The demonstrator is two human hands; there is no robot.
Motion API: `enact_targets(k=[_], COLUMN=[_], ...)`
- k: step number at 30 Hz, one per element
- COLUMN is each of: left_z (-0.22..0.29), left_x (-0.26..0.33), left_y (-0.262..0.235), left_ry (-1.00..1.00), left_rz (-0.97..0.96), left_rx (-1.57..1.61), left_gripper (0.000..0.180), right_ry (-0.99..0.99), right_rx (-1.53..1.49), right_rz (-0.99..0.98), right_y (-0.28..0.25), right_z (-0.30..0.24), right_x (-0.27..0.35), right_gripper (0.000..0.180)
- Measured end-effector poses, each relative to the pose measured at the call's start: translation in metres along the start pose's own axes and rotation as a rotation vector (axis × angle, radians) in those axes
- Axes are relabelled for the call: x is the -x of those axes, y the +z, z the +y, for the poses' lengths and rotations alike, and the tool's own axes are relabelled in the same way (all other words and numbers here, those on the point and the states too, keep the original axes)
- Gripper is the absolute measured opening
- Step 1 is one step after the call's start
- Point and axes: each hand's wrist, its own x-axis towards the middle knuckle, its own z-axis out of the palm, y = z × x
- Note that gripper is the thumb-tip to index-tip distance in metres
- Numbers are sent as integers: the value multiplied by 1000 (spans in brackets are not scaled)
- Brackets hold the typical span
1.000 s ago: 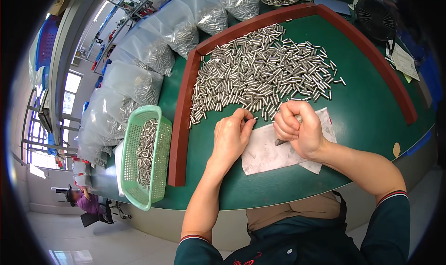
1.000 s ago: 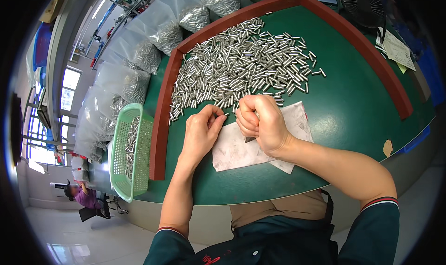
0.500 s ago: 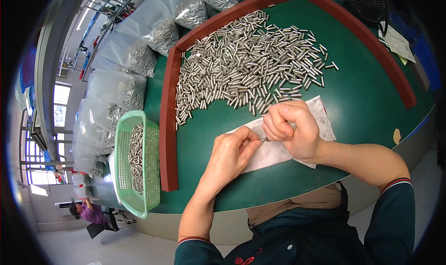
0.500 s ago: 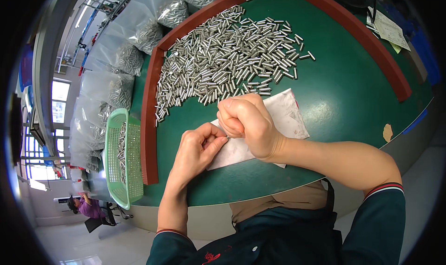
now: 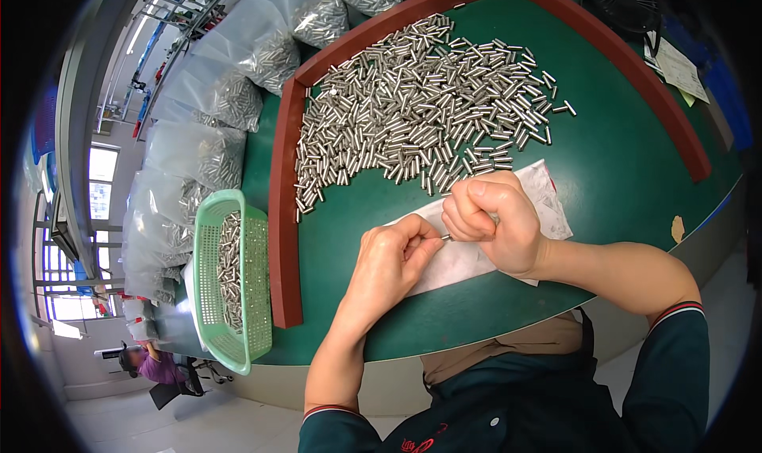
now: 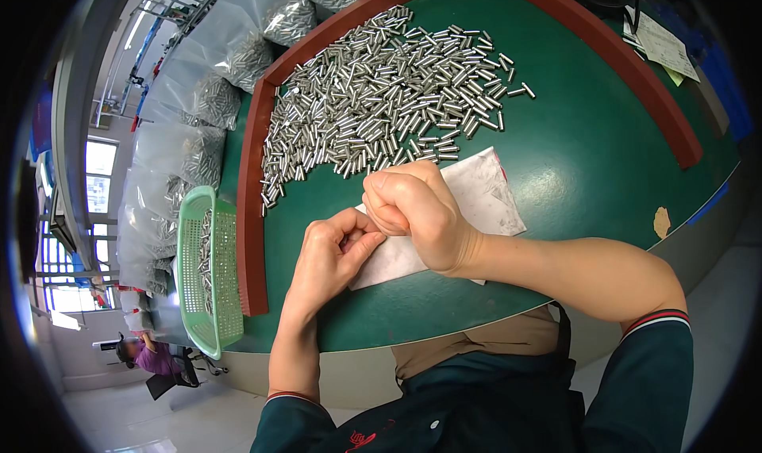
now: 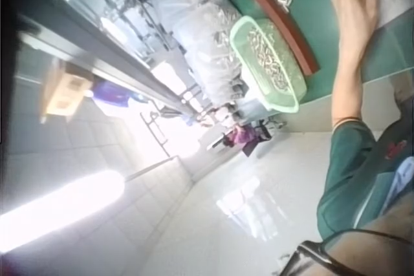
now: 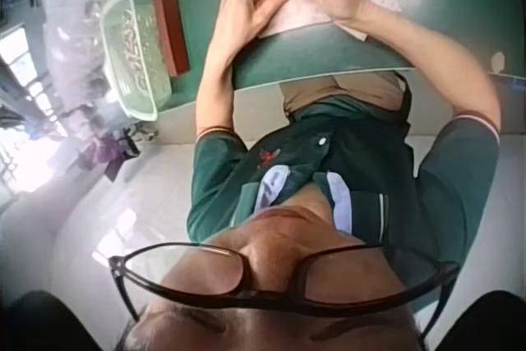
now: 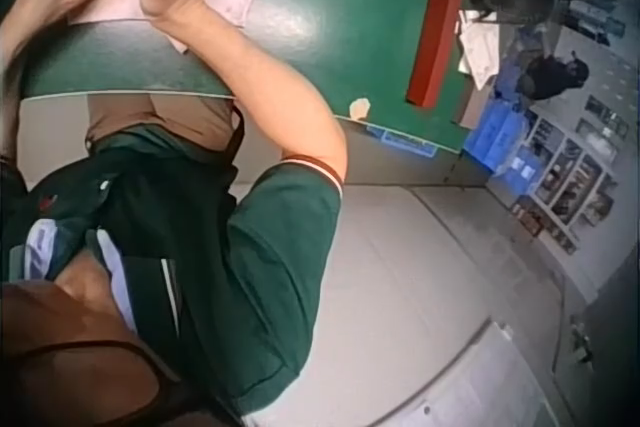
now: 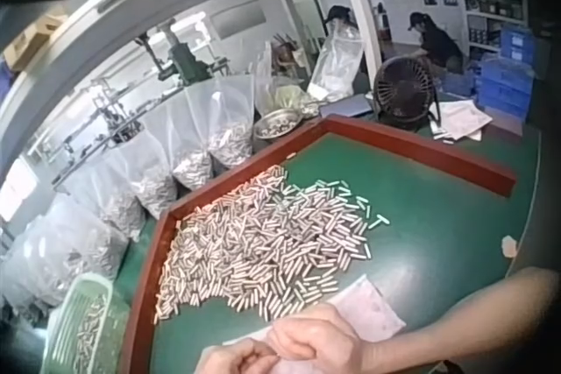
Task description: Inspecting and marking small metal bolts for quality control at a factory workbench.
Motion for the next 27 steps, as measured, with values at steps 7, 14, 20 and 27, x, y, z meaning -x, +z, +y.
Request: enact_targets(k=[7, 14, 20, 27], left_z=[3, 1, 5, 8], left_x=[0, -4, -2, -3], left_y=[2, 3, -1, 2], left_ry=[-1, -3, -8, -10], left_rz=[29, 23, 13, -1], left_rx=[-2, 3, -16, 38], left_gripper=[10, 11, 11, 11], right_ry=[-7, -166, -404, -170], right_rx=[55, 348, 565, 296], right_rz=[-18, -74, -129, -24], right_y=[1, 5, 8, 9], right_z=[-1, 2, 5, 4], right_x=[2, 4, 1, -2], right_gripper=[35, 27, 20, 35])
